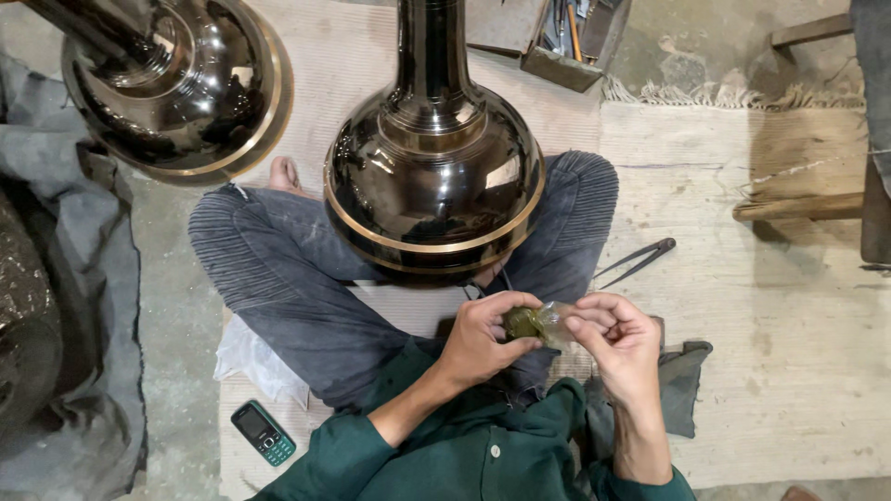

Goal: The person sits cross-legged on the floor and uses a small tool to scrape or polish the surface of a large, shiny metal vessel. They rotate the vessel and work on different sections of its base and neck, occasionally switching tools or wiping the surface with a cloth.

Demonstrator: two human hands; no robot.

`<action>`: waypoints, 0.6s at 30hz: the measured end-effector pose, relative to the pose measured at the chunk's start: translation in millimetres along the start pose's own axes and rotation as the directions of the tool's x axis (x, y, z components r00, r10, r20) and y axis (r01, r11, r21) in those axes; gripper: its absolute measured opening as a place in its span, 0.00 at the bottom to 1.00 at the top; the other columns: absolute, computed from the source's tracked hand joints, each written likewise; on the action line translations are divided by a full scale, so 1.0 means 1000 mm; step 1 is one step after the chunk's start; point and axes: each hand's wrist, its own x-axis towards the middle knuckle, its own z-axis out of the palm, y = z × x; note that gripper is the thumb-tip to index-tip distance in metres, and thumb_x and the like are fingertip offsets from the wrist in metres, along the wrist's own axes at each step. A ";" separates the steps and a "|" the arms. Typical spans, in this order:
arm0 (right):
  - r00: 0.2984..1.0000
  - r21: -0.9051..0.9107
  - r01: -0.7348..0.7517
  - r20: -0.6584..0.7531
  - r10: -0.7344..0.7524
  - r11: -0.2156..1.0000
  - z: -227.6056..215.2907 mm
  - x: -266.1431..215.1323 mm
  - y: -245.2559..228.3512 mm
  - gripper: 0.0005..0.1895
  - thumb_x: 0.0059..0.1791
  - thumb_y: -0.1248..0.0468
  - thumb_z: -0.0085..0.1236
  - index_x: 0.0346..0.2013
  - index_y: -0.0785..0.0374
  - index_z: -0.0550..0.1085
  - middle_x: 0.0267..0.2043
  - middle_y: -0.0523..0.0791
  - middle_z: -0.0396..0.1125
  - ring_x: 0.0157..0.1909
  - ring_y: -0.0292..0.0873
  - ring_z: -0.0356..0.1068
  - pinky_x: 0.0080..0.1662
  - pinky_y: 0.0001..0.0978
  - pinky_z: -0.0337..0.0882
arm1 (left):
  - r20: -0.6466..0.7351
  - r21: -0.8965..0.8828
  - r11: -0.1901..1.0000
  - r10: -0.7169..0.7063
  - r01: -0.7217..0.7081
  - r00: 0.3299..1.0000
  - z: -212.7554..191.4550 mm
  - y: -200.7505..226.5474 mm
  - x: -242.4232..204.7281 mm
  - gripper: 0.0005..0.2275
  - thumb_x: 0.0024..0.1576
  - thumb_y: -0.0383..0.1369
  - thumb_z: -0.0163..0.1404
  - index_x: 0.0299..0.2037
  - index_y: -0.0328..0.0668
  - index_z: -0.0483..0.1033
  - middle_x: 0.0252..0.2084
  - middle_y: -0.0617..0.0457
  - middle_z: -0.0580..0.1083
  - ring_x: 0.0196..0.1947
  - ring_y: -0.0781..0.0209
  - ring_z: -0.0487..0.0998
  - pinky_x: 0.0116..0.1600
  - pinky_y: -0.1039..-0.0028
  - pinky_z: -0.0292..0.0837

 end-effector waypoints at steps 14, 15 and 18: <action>0.990 0.232 -0.128 0.090 0.110 0.964 -0.009 0.000 -0.002 0.11 0.48 0.77 0.61 0.44 0.72 0.74 0.35 0.52 0.77 0.36 0.39 0.78 0.37 0.28 0.78 | 0.167 -0.123 0.979 -0.144 0.165 0.975 -0.012 -0.027 0.001 0.16 0.53 0.20 0.62 0.52 0.31 0.81 0.38 0.54 0.82 0.31 0.76 0.74 0.35 0.84 0.69; 0.997 0.172 -0.067 0.049 0.060 0.983 -0.005 -0.001 -0.005 0.11 0.47 0.77 0.62 0.43 0.71 0.74 0.35 0.51 0.77 0.35 0.39 0.77 0.38 0.27 0.78 | 0.187 -0.178 0.972 -0.119 0.153 0.975 -0.014 -0.028 0.001 0.15 0.53 0.20 0.61 0.52 0.32 0.80 0.40 0.55 0.82 0.35 0.76 0.77 0.39 0.84 0.73; 0.994 -0.120 0.082 -0.060 -0.090 0.989 0.007 -0.007 -0.019 0.10 0.45 0.76 0.65 0.39 0.68 0.76 0.34 0.50 0.77 0.34 0.38 0.77 0.37 0.26 0.77 | 0.221 -0.203 0.970 -0.089 0.135 0.971 -0.014 -0.029 0.000 0.15 0.54 0.21 0.61 0.52 0.33 0.80 0.41 0.56 0.82 0.38 0.77 0.80 0.43 0.84 0.77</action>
